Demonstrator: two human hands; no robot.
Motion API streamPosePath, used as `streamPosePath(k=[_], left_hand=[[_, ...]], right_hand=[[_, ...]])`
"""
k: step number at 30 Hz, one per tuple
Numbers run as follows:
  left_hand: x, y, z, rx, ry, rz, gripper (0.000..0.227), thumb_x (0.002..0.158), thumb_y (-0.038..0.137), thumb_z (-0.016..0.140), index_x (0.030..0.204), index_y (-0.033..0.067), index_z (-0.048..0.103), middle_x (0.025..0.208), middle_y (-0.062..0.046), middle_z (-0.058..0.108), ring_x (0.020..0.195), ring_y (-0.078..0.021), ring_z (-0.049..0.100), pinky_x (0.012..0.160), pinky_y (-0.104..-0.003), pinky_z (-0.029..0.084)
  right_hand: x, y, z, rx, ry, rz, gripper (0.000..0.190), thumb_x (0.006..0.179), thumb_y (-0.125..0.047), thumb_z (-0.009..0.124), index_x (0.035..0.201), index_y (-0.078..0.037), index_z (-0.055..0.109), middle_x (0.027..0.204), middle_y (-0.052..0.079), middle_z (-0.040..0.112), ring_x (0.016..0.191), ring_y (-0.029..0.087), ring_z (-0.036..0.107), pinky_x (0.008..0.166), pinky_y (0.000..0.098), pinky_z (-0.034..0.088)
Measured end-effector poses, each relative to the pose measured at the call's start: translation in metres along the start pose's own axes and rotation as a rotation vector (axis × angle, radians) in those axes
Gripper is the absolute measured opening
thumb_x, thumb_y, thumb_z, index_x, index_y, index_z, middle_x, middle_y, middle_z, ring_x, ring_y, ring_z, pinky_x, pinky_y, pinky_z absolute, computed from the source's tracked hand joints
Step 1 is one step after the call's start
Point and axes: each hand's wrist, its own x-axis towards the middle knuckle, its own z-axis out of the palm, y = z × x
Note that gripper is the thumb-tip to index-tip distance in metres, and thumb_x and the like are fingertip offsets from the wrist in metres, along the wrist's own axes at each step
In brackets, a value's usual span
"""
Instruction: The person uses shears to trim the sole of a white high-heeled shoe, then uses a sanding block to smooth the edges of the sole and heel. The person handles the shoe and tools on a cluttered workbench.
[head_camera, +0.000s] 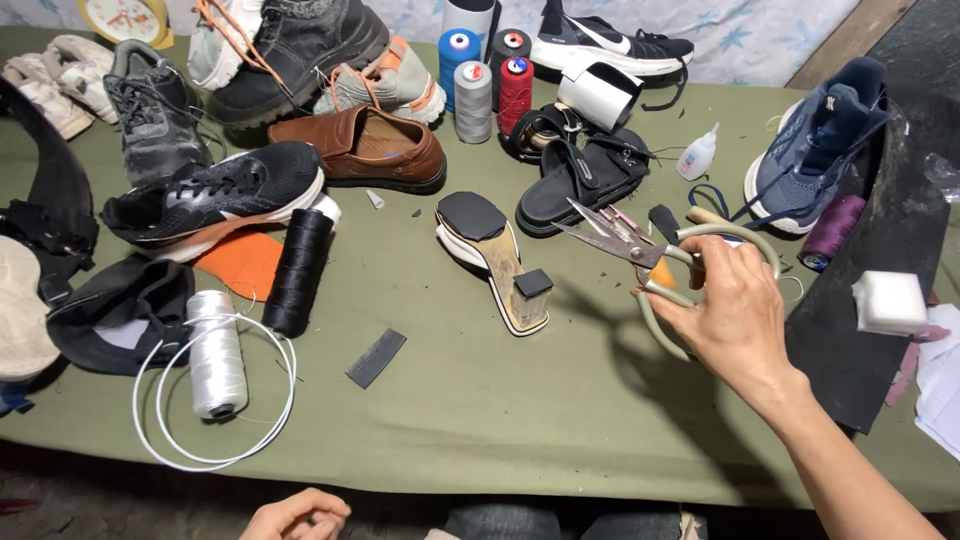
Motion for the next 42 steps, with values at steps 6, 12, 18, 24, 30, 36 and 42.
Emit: streamPosePath(k=[6,12,18,24,30,36,42], left_hand=[[0.004,-0.005,0.002,0.653,0.214,-0.175,0.052,0.062,0.058,0.062,0.109,0.0406,0.074,0.100,0.015,0.064,0.096,-0.0064,0.056,0.094,-0.022,0.043],[-0.012,0.025,0.000,0.772,0.192,-0.207,0.058,0.081,0.031,0.062,0.134,0.0536,0.058,0.133,0.030,0.066,0.122,0.0061,0.068,0.107,-0.023,0.054],[0.029,0.224,0.033,0.154,0.128,0.602,0.024,0.092,0.021,0.064,0.104,0.0067,0.079,0.092,-0.002,0.083,0.087,-0.0099,0.074,0.085,-0.034,0.060],[0.169,0.285,0.065,-0.396,0.275,0.443,0.067,0.101,0.014,0.058,0.155,-0.0036,0.023,0.151,-0.041,0.029,0.140,-0.0475,0.038,0.110,-0.058,0.040],[0.181,0.312,0.085,-0.313,0.390,0.553,0.081,0.092,0.005,0.065,0.156,-0.0014,0.016,0.151,-0.044,0.022,0.144,-0.0585,0.026,0.113,-0.067,0.032],[0.283,0.283,0.077,-0.525,0.373,0.167,0.104,0.088,0.035,0.076,0.160,0.0023,0.009,0.138,-0.030,0.037,0.128,-0.0397,0.050,0.097,-0.057,0.047],[0.350,0.267,0.065,-0.366,0.419,0.075,0.118,0.076,0.043,0.090,0.156,-0.0057,0.019,0.146,-0.036,0.034,0.130,-0.0517,0.046,0.102,-0.068,0.035]], right_hand=[[0.003,-0.004,0.004,0.043,-0.050,0.027,0.063,0.074,-0.042,0.089,0.122,-0.013,0.060,0.084,0.002,0.060,0.092,0.028,0.057,0.079,0.0454,0.048],[0.006,-0.017,0.009,0.213,-0.220,0.184,0.051,0.078,-0.043,0.085,0.112,-0.016,0.057,0.085,-0.001,0.061,0.106,0.024,0.060,0.079,0.0434,0.047],[-0.002,-0.004,0.069,0.788,-0.456,0.442,0.032,0.087,-0.030,0.080,0.106,-0.010,0.064,0.076,0.006,0.060,0.071,0.018,0.052,0.069,0.0338,0.044],[-0.014,-0.015,0.069,0.957,-0.442,0.453,0.032,0.092,-0.028,0.076,0.106,-0.001,0.067,0.073,0.011,0.066,0.071,0.021,0.064,0.065,0.0338,0.054],[-0.018,0.024,0.098,0.890,-0.451,0.470,0.038,0.090,-0.032,0.078,0.110,-0.001,0.067,0.074,0.013,0.067,0.073,0.023,0.065,0.068,0.0379,0.054],[-0.008,-0.009,0.091,1.033,-0.472,0.563,0.037,0.096,-0.034,0.071,0.102,0.002,0.066,0.055,0.009,0.057,0.045,0.016,0.056,0.039,0.0254,0.044],[-0.004,-0.019,0.084,1.009,-0.496,0.539,0.035,0.095,-0.030,0.073,0.098,0.003,0.065,0.052,0.010,0.056,0.042,0.015,0.055,0.036,0.0244,0.043]])
